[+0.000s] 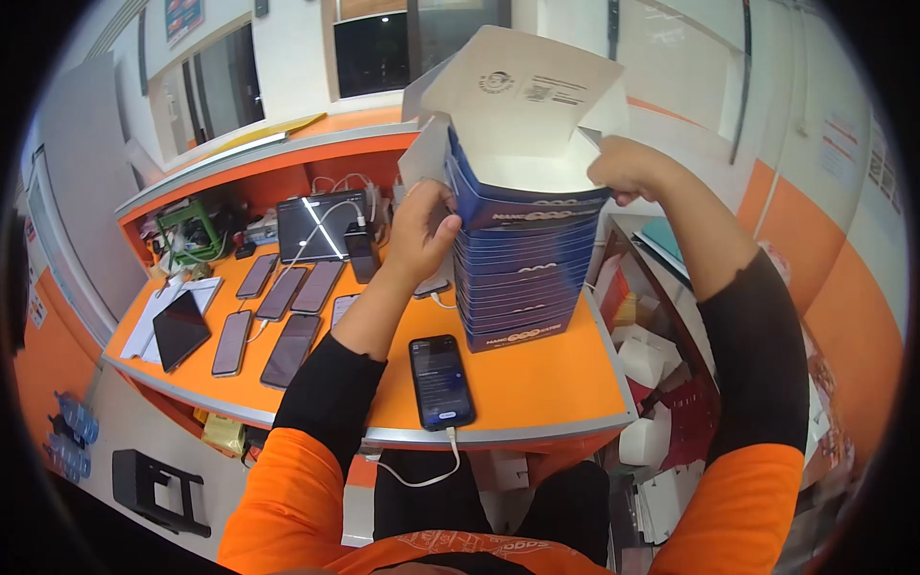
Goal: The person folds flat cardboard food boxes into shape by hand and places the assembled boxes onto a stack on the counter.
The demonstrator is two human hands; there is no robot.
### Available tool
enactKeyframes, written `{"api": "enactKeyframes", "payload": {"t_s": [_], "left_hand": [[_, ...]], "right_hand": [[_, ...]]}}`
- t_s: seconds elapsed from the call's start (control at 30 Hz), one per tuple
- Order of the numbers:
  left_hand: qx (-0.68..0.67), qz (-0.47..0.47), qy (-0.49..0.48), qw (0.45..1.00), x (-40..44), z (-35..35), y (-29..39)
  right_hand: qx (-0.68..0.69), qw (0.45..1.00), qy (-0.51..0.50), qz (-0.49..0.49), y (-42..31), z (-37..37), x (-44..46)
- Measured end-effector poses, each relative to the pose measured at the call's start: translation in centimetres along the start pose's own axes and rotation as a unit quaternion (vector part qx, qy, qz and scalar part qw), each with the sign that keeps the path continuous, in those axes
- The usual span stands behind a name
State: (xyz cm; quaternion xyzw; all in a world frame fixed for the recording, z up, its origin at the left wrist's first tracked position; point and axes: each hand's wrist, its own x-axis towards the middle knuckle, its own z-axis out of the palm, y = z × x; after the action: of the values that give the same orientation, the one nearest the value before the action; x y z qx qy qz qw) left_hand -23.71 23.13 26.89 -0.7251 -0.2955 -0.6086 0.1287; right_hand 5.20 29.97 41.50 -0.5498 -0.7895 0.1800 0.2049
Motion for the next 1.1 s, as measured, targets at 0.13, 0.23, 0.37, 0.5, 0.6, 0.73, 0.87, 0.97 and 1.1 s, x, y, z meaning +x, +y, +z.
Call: {"api": "enactKeyframes", "payload": {"t_s": [0.13, 0.23, 0.37, 0.5, 0.6, 0.73, 0.87, 0.97, 1.1], "left_hand": [[0.019, 0.025, -0.001, 0.999, 0.3, 0.4, 1.0], [0.065, -0.003, 0.003, 0.998, 0.1, 1.2, 2.1], [0.05, -0.027, 0.008, 0.998, 0.1, 1.6, 2.0], [0.049, -0.046, 0.012, 0.998, 0.0, 1.7, 2.7], [0.058, -0.023, 0.016, 0.998, -0.2, 2.1, 2.5], [0.062, 0.025, 0.017, 0.998, -0.2, 2.0, 2.8], [0.056, 0.068, 0.022, 0.996, -0.4, 2.5, 2.5], [0.047, 0.081, 0.027, 0.995, -0.8, 2.3, 2.4], [0.031, 0.095, 0.04, 0.994, -1.1, 2.8, 2.6]], "right_hand": [[-0.032, 0.998, 0.001, 0.045, -1.6, -0.7, -0.2], [-0.01, 0.998, -0.002, 0.056, -1.4, -0.7, 0.3], [0.001, 0.999, 0.013, 0.033, -0.3, -0.7, 0.6], [-0.248, 0.907, 0.311, -0.135, 1.3, 1.2, -1.0], [-0.154, 0.836, 0.379, -0.364, -2.4, 3.0, -6.0], [-0.082, 0.88, 0.255, -0.392, -5.8, 6.1, -8.1], [-0.145, 0.906, 0.206, -0.341, -6.9, 7.5, -7.5], [-0.139, 0.906, 0.219, -0.335, -7.2, 7.4, -7.2], [-0.161, 0.906, 0.216, -0.327, -7.2, 7.7, -6.7]]}}
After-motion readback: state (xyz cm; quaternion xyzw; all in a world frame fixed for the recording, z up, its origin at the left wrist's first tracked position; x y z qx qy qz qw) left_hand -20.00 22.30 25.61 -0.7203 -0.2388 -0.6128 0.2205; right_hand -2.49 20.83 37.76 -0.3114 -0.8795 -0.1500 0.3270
